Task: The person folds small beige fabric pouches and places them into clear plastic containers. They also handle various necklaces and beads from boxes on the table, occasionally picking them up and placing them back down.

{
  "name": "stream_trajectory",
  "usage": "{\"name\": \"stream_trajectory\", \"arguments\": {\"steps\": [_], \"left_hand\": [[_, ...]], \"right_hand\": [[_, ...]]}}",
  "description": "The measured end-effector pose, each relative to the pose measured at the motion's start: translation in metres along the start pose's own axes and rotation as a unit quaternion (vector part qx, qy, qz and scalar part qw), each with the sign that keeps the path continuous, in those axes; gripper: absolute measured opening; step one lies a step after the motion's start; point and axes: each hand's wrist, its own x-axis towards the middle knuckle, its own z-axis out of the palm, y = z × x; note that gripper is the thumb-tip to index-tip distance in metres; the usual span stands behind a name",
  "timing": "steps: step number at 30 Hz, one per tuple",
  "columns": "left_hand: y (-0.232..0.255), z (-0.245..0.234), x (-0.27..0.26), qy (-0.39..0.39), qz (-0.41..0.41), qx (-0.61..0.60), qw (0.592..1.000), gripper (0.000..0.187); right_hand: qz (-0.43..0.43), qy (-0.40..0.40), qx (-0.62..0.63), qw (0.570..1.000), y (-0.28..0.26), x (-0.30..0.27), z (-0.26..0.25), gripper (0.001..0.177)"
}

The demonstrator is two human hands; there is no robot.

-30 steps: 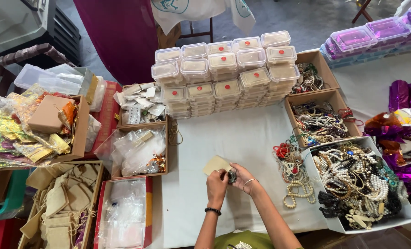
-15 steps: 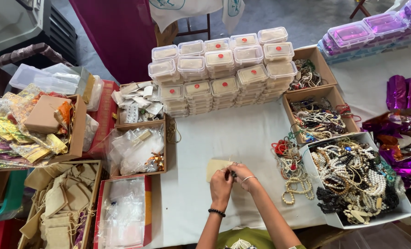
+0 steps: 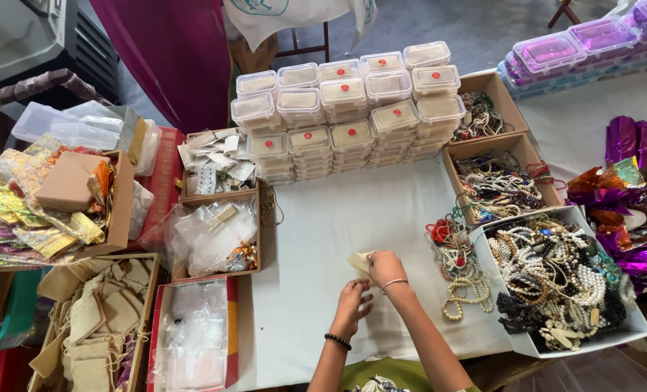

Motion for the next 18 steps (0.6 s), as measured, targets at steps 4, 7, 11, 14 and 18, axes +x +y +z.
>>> {"name": "stream_trajectory", "arguments": {"steps": [4, 7, 11, 14, 18], "left_hand": [[0.005, 0.008, -0.020, -0.045, -0.069, -0.083, 0.993, 0.035], [-0.012, 0.015, -0.008, -0.117, -0.144, -0.168, 0.968, 0.033], [-0.037, 0.022, 0.010, -0.255, -0.153, -0.292, 0.909, 0.036], [-0.026, 0.029, -0.002, -0.265, -0.159, -0.363, 0.879, 0.034], [0.011, 0.040, -0.045, -0.261, -0.136, -0.393, 0.871, 0.026]], "right_hand": [[0.028, -0.017, -0.003, 0.999, -0.021, -0.015, -0.026, 0.031], [0.045, -0.066, -0.046, 0.996, -0.037, -0.022, -0.044, 0.028], [0.048, -0.109, -0.016, 0.993, -0.042, -0.027, -0.055, 0.027], [0.028, -0.092, 0.001, 0.995, -0.030, -0.023, -0.046, 0.028], [0.037, -0.019, 0.105, 0.994, -0.025, -0.018, -0.038, 0.031]]}}
